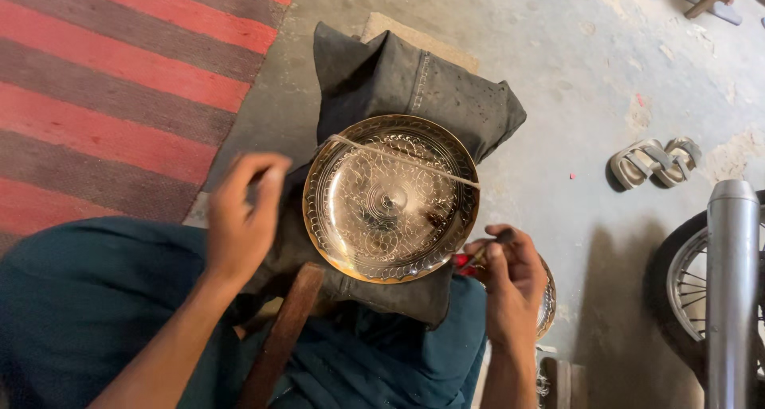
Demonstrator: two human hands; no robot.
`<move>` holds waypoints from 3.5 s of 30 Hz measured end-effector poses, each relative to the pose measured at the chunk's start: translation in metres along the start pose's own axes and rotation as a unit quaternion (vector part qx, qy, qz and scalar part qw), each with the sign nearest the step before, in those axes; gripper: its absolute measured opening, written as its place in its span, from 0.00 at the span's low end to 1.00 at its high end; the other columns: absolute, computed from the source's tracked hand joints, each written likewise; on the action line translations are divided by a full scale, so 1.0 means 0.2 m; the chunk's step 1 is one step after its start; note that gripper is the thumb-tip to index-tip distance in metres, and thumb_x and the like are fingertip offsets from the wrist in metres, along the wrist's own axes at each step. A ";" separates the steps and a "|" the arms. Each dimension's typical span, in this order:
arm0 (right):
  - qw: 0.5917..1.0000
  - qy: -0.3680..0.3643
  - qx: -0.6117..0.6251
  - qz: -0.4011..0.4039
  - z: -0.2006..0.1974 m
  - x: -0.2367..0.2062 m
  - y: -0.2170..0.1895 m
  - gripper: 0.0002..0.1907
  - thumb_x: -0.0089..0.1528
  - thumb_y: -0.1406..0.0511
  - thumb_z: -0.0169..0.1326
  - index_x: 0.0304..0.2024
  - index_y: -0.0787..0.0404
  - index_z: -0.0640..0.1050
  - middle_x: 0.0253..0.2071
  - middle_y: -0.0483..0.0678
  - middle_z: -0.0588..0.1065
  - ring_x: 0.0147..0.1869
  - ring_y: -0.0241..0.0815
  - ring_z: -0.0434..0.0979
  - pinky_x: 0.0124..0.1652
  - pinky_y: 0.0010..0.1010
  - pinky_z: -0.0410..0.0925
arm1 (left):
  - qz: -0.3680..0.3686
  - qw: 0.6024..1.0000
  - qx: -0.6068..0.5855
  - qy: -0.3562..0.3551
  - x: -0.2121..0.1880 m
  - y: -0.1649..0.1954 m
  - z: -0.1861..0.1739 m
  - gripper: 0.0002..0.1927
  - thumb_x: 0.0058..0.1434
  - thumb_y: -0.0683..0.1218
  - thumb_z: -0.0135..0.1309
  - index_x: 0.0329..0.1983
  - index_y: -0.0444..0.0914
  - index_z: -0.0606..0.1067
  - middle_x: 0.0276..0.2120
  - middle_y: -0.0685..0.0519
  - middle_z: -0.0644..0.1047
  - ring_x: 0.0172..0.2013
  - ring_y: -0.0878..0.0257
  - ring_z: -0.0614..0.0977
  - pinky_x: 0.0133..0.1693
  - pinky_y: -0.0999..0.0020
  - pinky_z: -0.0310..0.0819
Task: The person sits cross-legged on the floor with a decorative brass plate resting on a cloth cushion on their lap. They hold a small punch against the plate's surface with one hand and strike it with a wooden mallet held in the other hand, repeatedly repositioning the punch to work the patterned design, occasionally steadying the plate.
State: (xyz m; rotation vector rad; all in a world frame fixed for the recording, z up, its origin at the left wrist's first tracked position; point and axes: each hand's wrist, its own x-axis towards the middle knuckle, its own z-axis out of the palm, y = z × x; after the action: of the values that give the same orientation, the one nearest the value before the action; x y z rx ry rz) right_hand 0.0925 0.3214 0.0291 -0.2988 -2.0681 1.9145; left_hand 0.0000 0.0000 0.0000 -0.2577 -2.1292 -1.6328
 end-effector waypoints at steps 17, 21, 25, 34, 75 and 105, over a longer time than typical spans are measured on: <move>0.988 -0.099 -0.069 -0.101 -0.91 -0.10 0.25 0.12 0.67 0.75 0.53 0.54 0.71 0.75 0.43 0.49 0.81 0.50 0.36 0.82 0.51 0.25 0.74 | -0.476 0.831 0.084 -0.276 -1.92 0.40 0.69 0.48 0.52 0.48 0.68 0.74 0.47 0.57 0.51 0.47 0.81 0.55 0.57 0.83 0.58 0.62 0.72; 0.986 -0.086 -0.071 -0.122 -1.12 -0.25 0.34 0.14 0.67 0.75 0.53 0.56 0.71 0.74 0.43 0.50 0.82 0.48 0.35 0.81 0.49 0.25 0.74 | -0.391 0.901 0.027 -0.188 -2.01 0.60 0.78 0.39 0.51 0.46 0.65 0.67 0.41 0.65 0.37 0.47 0.81 0.40 0.58 0.86 0.47 0.62 0.80; 0.976 -0.084 -0.111 -0.169 -1.23 -0.30 0.41 0.13 0.68 0.75 0.53 0.56 0.72 0.74 0.44 0.51 0.82 0.48 0.34 0.82 0.49 0.25 0.74 | -0.288 0.944 0.003 -0.161 -1.91 0.69 0.88 0.34 0.50 0.42 0.61 0.62 0.38 0.65 0.35 0.48 0.81 0.37 0.58 0.86 0.43 0.61 0.79; 0.969 -0.061 -0.139 -0.193 -1.39 -0.45 0.38 0.13 0.68 0.74 0.55 0.55 0.69 0.75 0.41 0.51 0.83 0.45 0.34 0.83 0.45 0.25 0.75 | -0.174 0.960 0.122 -0.183 -1.65 0.99 1.00 0.31 0.50 0.42 0.60 0.58 0.37 0.65 0.35 0.41 0.81 0.39 0.44 0.85 0.39 0.54 0.78; 0.965 -0.039 -0.151 -0.213 -1.65 -0.69 0.31 0.12 0.66 0.72 0.59 0.52 0.65 0.77 0.40 0.50 0.83 0.43 0.33 0.83 0.41 0.24 0.75 | 0.258 0.858 0.386 -0.221 -1.47 1.33 1.19 0.33 0.66 0.41 0.54 0.74 0.50 0.62 0.33 0.49 0.76 0.33 0.55 0.80 0.36 0.54 0.74; 0.964 -0.044 -0.165 -0.201 -1.97 -0.86 0.33 0.12 0.66 0.71 0.60 0.52 0.66 0.78 0.35 0.49 0.82 0.37 0.31 0.80 0.38 0.25 0.73 | 0.313 0.841 0.411 -0.159 -1.75 1.35 1.35 0.32 0.69 0.41 0.53 0.75 0.50 0.63 0.35 0.51 0.75 0.34 0.57 0.78 0.38 0.56 0.69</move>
State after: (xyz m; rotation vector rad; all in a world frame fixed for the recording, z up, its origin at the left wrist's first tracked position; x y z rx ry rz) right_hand 0.3912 0.6331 -0.0263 0.1343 -2.2902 1.3689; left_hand 0.3564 0.3748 0.0207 -0.8629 -2.3960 -0.2580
